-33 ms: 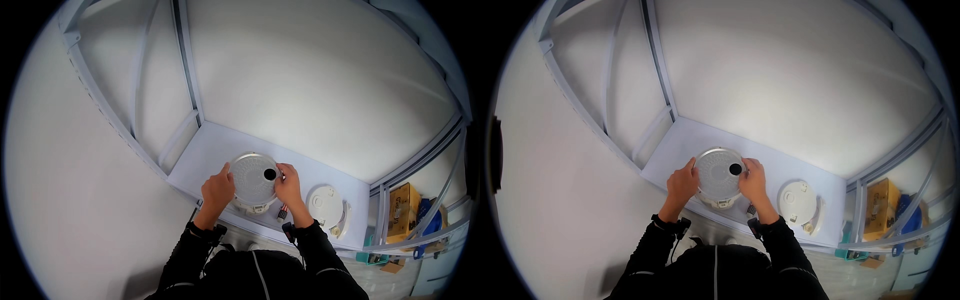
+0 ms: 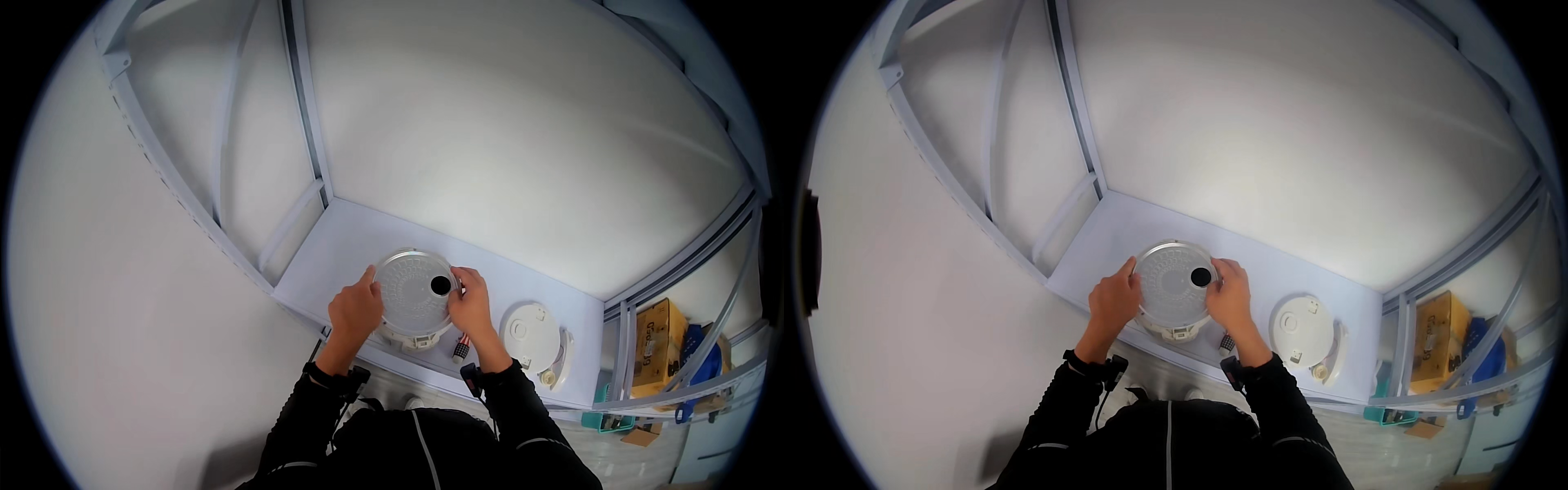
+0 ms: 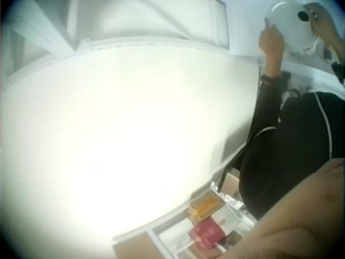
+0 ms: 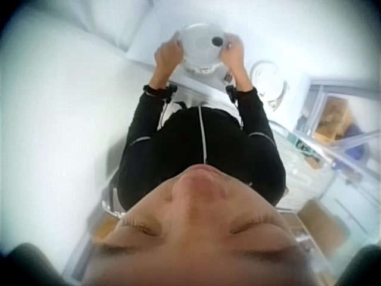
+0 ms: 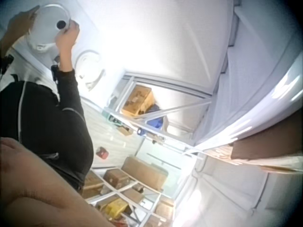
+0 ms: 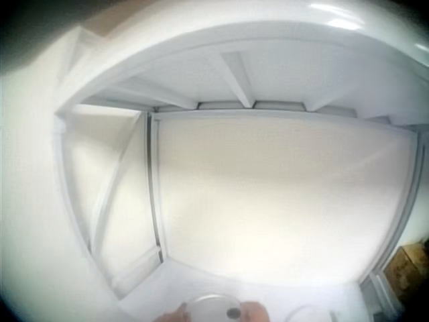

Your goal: The person assembles a white cylindrical appliance on a white table. They place a metal lid onto the cylinder, then attach a white plastic top cover using a screwdriver to tighten screws. The person handles the appliance parts and a screwdriver throughout the process.

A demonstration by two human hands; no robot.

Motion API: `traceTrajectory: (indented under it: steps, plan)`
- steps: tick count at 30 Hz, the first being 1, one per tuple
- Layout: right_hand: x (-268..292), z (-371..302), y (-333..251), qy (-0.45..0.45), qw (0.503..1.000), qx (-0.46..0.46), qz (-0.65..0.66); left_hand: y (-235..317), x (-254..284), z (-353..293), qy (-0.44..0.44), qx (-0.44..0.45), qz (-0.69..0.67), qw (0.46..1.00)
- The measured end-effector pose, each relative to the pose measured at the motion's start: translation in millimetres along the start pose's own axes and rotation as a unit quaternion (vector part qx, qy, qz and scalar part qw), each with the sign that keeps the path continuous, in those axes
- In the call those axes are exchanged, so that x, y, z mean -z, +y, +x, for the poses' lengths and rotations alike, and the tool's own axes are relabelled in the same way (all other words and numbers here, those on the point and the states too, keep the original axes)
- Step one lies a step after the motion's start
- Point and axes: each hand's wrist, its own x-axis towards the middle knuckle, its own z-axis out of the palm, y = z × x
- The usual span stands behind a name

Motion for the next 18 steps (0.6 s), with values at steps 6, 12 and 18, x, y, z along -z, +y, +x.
traceTrajectory:
  steps: [6, 12, 18]
  plan:
    - [3.1, 0.4, -7.5, -0.010, 1.000, -0.002, -0.027, -2.3, -2.8, 5.2, 0.009, 0.002, -0.008, 1.000]
    - [6.7, -1.7, -13.8, -0.016, 0.999, -0.016, -0.039, -3.2, -2.5, 9.0, 0.005, -0.008, -0.013, 1.000]
    - [6.9, -3.0, -14.8, -0.019, 0.998, -0.006, -0.059, -7.8, -5.2, 13.1, 0.011, -0.017, -0.018, 1.000]
